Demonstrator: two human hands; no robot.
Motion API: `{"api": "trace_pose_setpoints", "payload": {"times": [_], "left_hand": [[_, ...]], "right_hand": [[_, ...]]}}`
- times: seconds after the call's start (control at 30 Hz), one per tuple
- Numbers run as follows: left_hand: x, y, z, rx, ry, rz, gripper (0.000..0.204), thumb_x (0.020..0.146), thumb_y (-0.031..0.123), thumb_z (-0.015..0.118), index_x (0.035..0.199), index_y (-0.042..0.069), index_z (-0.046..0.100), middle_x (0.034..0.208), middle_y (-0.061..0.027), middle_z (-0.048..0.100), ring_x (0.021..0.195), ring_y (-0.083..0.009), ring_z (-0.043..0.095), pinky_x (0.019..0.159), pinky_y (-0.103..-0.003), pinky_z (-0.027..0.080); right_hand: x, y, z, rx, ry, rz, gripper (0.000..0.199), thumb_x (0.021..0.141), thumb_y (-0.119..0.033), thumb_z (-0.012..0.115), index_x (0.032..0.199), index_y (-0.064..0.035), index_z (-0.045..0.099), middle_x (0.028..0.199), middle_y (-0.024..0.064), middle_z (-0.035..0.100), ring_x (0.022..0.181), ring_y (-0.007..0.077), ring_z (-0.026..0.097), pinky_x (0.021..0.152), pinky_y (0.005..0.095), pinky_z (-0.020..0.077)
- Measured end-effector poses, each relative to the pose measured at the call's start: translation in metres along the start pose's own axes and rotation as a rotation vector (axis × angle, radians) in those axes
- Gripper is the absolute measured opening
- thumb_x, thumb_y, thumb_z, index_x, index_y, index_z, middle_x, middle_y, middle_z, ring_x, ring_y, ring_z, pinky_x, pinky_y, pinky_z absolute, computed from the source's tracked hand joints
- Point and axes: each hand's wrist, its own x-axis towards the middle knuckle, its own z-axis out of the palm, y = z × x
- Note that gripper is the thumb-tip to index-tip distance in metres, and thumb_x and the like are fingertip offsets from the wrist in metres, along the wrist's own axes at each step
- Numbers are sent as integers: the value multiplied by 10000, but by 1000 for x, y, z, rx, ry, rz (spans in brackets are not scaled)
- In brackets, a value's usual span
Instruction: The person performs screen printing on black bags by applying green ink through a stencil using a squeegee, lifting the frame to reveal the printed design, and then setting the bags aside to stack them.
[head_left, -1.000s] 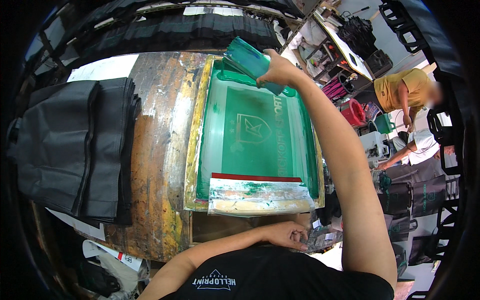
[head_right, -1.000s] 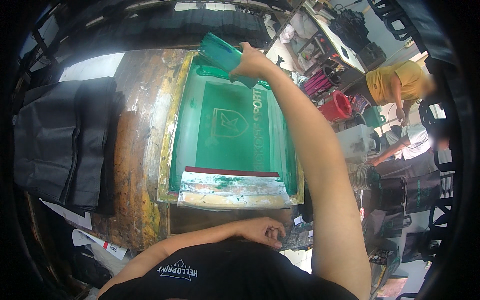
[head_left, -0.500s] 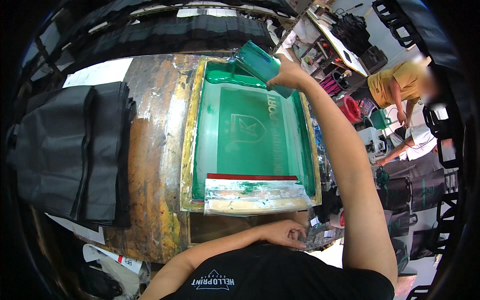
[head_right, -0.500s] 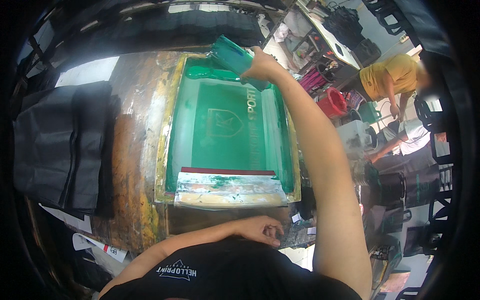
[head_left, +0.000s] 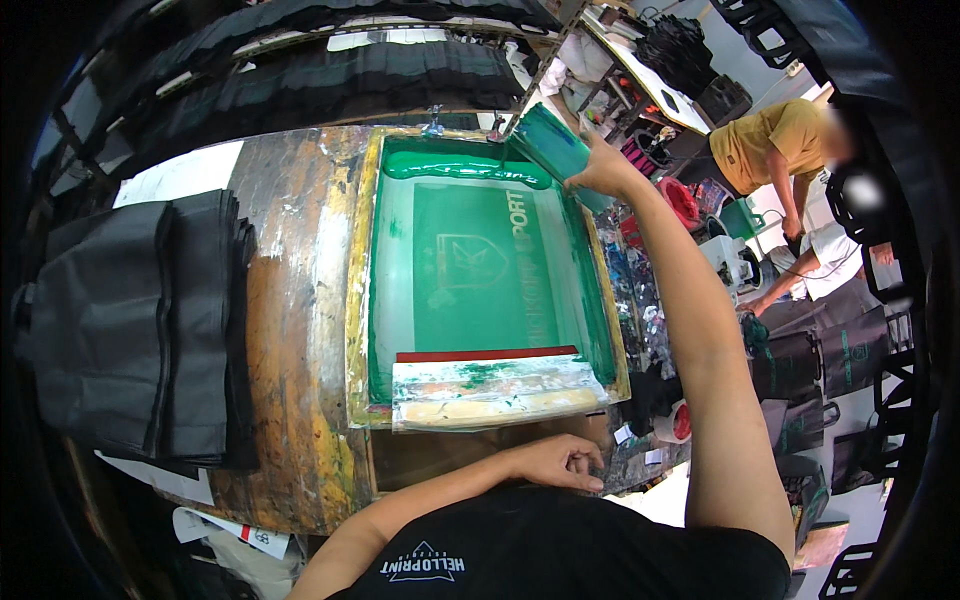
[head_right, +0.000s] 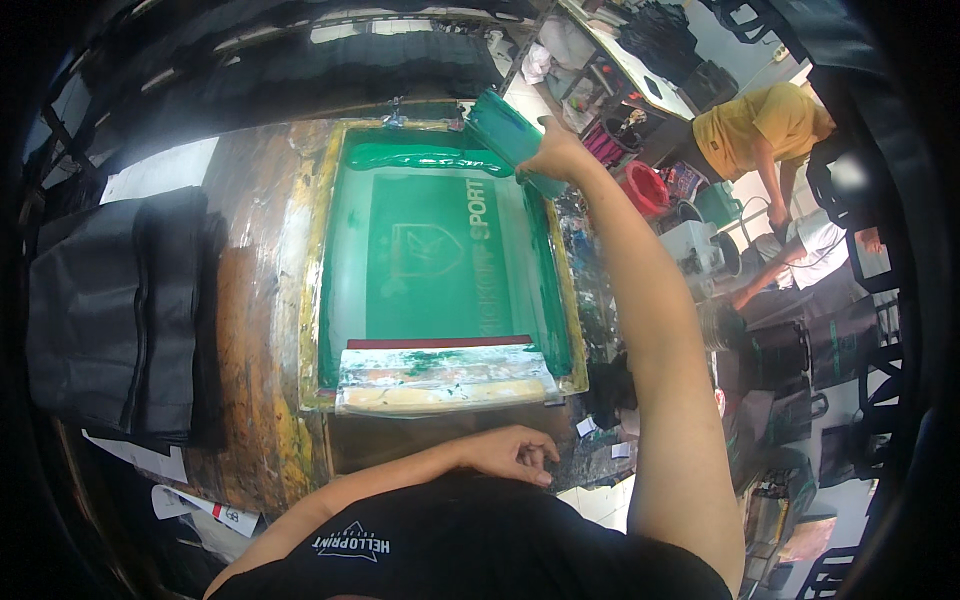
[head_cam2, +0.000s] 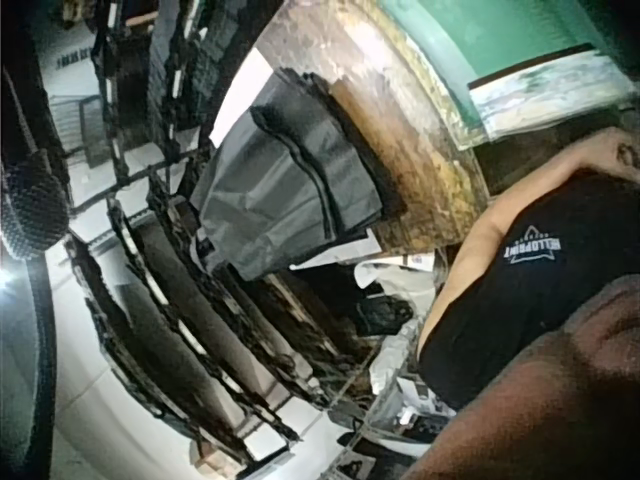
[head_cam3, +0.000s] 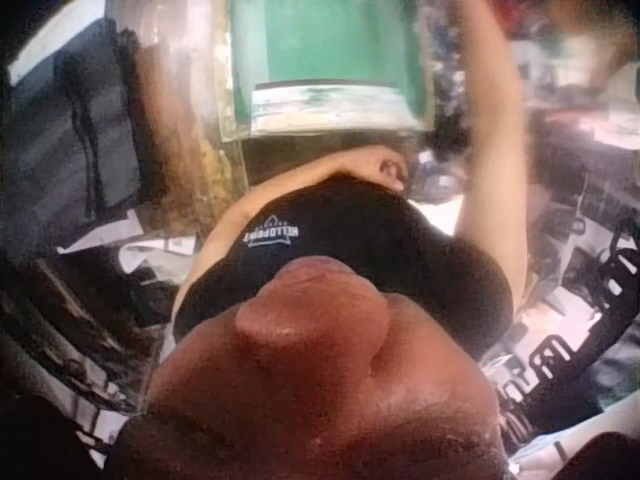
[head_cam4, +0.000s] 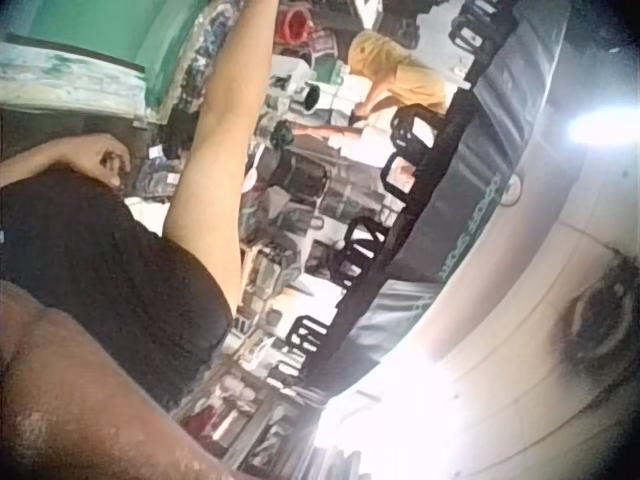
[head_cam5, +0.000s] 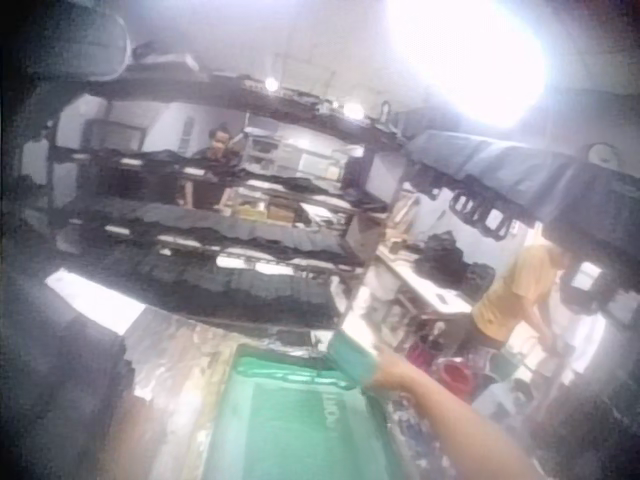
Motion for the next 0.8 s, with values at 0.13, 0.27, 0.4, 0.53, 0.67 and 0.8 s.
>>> {"api": "trace_pose_setpoints", "payload": {"times": [0.13, 0.27, 0.4, 0.53, 0.67, 0.8], "left_hand": [[0, 1, 0, -11, -13, 0, 572, 929, 408, 821, 1274, -14, 647, 919, -65, 750, 833, -124, 685, 756, -293, 543], [-2, 2, -1, -17, 7, -10, 561, 935, 399, 818, 1276, -11, 646, 925, -58, 748, 836, -114, 674, 763, -290, 533], [-2, 5, -1, 0, -11, -18, 543, 942, 387, 815, 1281, -2, 648, 933, -56, 747, 842, -106, 664, 763, -285, 521], [-1, 2, -1, -17, -12, -16, 536, 945, 379, 813, 1288, 1, 649, 936, -59, 748, 845, -106, 664, 763, -285, 521], [-1, 1, -1, 1, -8, -13, 542, 945, 375, 814, 1290, -8, 645, 938, -62, 750, 845, -109, 667, 767, -291, 525], [-1, 0, -1, -11, -11, -8, 546, 946, 377, 811, 1288, -15, 644, 938, -65, 750, 848, -114, 670, 769, -295, 528]], "right_hand": [[-10, 26, -4, -14, -4, 45, 1206, 639, -344, 989, 1574, 40, 332, 1460, 305, 566, 1334, 421, 584, 1107, 447, 494], [-23, 22, -11, -30, -32, 133, 1114, 689, -292, 951, 1583, -14, 347, 1429, 280, 599, 1298, 384, 612, 1109, 425, 485], [-30, 42, -11, -28, -7, 191, 1127, 684, -299, 951, 1588, -20, 339, 1425, 278, 603, 1290, 391, 617, 1101, 433, 489], [-35, 44, -10, -44, -6, 197, 1125, 688, -302, 944, 1590, -18, 334, 1429, 281, 599, 1296, 393, 614, 1104, 434, 487], [-33, 43, -8, -25, -7, 177, 1113, 693, -300, 938, 1585, -8, 339, 1435, 283, 594, 1304, 391, 610, 1110, 427, 485], [-29, 29, -7, 12, -4, 81, 1169, 647, -364, 965, 1550, 54, 351, 1449, 319, 570, 1331, 426, 586, 1124, 442, 478]]}}
